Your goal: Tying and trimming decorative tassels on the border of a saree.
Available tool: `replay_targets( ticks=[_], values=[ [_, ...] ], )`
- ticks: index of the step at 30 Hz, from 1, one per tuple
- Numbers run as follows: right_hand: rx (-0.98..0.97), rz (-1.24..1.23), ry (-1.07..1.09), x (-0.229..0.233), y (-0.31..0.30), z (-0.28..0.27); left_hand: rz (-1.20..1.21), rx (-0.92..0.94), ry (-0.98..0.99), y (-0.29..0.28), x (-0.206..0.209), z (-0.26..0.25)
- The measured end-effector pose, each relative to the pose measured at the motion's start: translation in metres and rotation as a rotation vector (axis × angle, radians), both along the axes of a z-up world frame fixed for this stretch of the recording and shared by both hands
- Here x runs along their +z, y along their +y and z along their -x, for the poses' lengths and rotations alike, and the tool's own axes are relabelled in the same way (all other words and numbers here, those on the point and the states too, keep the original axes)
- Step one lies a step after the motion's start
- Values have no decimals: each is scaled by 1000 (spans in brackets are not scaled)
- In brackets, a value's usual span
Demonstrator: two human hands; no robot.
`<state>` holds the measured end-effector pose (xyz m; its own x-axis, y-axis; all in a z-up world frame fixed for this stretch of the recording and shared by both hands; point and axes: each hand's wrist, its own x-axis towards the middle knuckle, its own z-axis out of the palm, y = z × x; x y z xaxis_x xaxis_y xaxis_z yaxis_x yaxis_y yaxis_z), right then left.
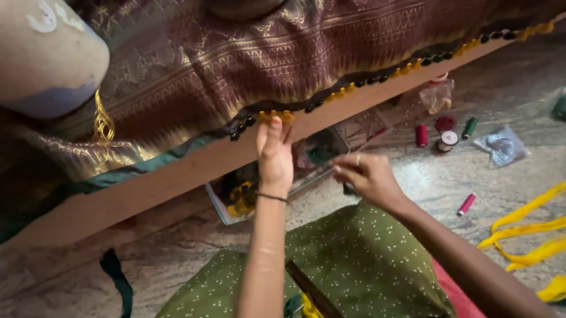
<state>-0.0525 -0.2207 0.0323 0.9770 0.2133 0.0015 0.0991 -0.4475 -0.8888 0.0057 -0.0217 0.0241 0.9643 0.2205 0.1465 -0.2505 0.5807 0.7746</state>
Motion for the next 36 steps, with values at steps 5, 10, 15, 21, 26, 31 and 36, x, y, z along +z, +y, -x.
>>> replay_targets(
  ticks=[5, 10, 15, 21, 26, 31, 36],
  values=[
    [-117, -396, 86, -33, 18, -30, 189, -91, -17, -15, 9, 9],
    [-136, -644, 194, -28, 34, -42, -50, 133, 60, -29, 53, 45],
    [-141, -872, 191, 2, 50, -35, -128, 247, 94, -28, 59, 56],
    [-90, -1008, 138, 18, 56, -22, -96, 185, 113, -27, 68, 57],
    [-17, -1065, 148, 27, 55, -15, -55, 145, 102, -25, 50, 56],
    [-63, -1033, 159, 29, 57, -14, -52, 124, 102, -29, 68, 61],
    [-65, -1001, 134, 15, 60, -14, -62, 140, 111, -29, 71, 62]
  ],
)
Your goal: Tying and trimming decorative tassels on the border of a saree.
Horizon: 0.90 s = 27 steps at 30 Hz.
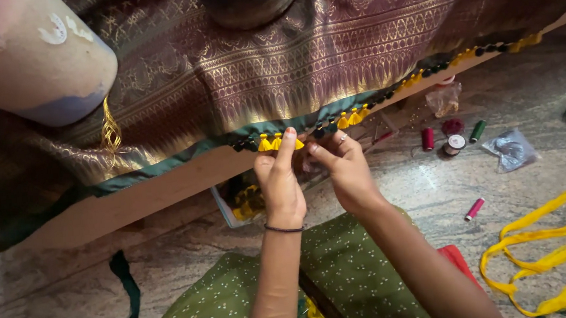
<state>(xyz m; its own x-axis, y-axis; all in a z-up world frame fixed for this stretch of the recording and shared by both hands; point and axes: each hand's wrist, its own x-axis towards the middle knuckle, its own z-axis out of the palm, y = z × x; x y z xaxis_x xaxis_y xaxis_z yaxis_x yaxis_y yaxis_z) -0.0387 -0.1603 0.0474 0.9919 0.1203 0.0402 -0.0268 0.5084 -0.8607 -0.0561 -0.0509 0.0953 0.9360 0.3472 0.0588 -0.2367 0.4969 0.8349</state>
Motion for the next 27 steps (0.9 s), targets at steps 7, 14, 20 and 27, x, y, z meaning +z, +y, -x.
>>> replay_targets(
  ticks=[7, 14, 20, 27],
  values=[
    [-41, -35, -7, 16, 4, 5, 29, -4, 0, 1, -11, -5],
    [-44, -73, -22, 20, 5, 7, 35, -15, 5, 0, -2, -1],
    [-116, -57, -57, 27, 6, 15, 31, -23, 12, 0, -8, 0],
    [-254, 50, -255, 81, 14, 32, -62, 68, -18, -3, -1, -3]
  ],
)
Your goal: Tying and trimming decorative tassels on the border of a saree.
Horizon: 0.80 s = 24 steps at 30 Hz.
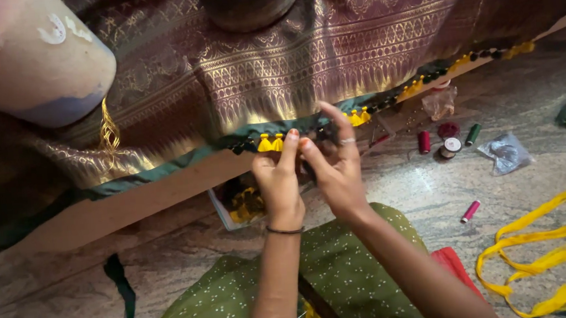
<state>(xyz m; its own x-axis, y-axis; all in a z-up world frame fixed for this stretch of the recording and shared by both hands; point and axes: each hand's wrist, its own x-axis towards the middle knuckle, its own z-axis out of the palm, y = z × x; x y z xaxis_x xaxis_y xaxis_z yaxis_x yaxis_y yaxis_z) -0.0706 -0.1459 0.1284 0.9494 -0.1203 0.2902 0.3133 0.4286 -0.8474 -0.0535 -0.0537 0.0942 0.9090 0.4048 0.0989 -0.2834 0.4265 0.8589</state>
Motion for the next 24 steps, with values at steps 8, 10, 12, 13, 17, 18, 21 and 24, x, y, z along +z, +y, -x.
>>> replay_targets(
  ticks=[8, 10, 12, 13, 17, 18, 21, 24],
  values=[
    [-79, 237, -110, -20, -8, -15, -765, 377, -174, -5, 17, 37],
    [-147, 319, -133, -15, -11, -8, -871, 403, -267, -9, 29, 41],
    [-241, 442, -225, -12, -14, -2, -1006, 352, -391, -14, 42, 45],
    [-243, 445, -224, -9, -18, -2, -1003, 349, -391, -14, 40, 46],
    [-296, 621, -313, 5, -33, -13, -956, 351, -307, -10, 31, 44],
    [-276, 660, -326, 7, -37, -17, -923, 355, -271, -9, 28, 44],
    [-159, 600, -291, 8, -44, -30, -808, 305, -242, -8, 36, 46],
    [-93, 571, -258, 9, -48, -34, -770, 249, -248, -8, 37, 44]
  ],
)
